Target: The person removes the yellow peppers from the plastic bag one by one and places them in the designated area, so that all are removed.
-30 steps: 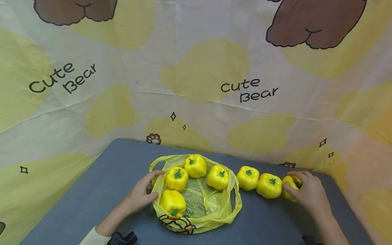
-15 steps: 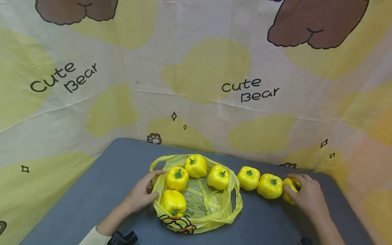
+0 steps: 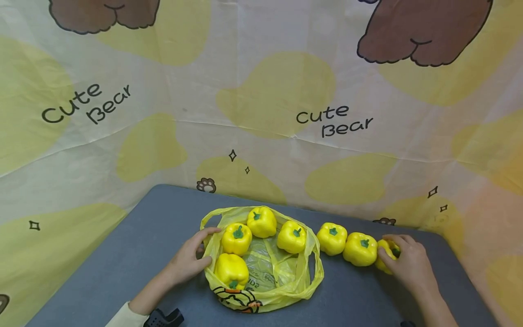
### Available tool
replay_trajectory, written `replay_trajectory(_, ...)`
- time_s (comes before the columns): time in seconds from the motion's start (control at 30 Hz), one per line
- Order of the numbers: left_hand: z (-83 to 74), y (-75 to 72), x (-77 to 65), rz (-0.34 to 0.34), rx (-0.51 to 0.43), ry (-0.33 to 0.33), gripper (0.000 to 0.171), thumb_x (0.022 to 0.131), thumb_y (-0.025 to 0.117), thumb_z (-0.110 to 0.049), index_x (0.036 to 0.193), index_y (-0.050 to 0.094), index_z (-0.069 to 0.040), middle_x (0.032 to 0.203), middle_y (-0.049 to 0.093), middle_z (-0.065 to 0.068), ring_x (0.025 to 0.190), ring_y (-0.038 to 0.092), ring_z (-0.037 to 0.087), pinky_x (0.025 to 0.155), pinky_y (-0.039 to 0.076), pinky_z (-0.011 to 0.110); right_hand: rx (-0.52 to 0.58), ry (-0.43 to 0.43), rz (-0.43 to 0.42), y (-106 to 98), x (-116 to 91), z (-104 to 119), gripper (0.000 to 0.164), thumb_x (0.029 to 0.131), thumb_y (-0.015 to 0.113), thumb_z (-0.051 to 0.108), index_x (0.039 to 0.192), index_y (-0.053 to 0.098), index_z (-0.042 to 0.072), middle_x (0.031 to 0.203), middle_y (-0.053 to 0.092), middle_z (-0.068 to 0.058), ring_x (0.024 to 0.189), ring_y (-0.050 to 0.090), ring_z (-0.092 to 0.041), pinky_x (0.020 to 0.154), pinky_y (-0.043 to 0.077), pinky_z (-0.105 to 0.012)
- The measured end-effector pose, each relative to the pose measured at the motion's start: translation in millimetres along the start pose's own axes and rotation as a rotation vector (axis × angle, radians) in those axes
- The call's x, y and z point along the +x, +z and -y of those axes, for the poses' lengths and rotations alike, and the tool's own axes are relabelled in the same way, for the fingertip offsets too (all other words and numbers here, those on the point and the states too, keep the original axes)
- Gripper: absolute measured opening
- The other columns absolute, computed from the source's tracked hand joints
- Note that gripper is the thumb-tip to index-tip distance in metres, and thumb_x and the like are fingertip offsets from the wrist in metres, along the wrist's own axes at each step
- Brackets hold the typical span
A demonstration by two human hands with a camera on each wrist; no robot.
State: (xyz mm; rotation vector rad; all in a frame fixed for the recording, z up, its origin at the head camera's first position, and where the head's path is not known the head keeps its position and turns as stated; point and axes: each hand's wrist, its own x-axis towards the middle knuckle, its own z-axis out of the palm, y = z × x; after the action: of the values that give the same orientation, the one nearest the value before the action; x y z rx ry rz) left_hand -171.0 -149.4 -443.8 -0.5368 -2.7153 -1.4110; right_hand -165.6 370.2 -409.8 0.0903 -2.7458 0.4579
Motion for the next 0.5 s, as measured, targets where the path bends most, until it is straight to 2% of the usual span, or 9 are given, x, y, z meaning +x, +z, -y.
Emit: replay_trajectory(0.5,-0.9,0.5,0.1,0.003,-0.022,-0.012,0.063,0.076,0.06,-0.006,0.137,0.048,-0.018,0.14,0.048,0.001,0.114,0.051,0.017,0.08,0.05,0.029,-0.001,0.01,0.02,4.8,-2.7,-2.5,0.035,0.088,0.066,0.029,0.11,0.067,0.002,0.108,0.06,-0.028,0.092,0.053,-0.05,0.075,0.039,-0.06)
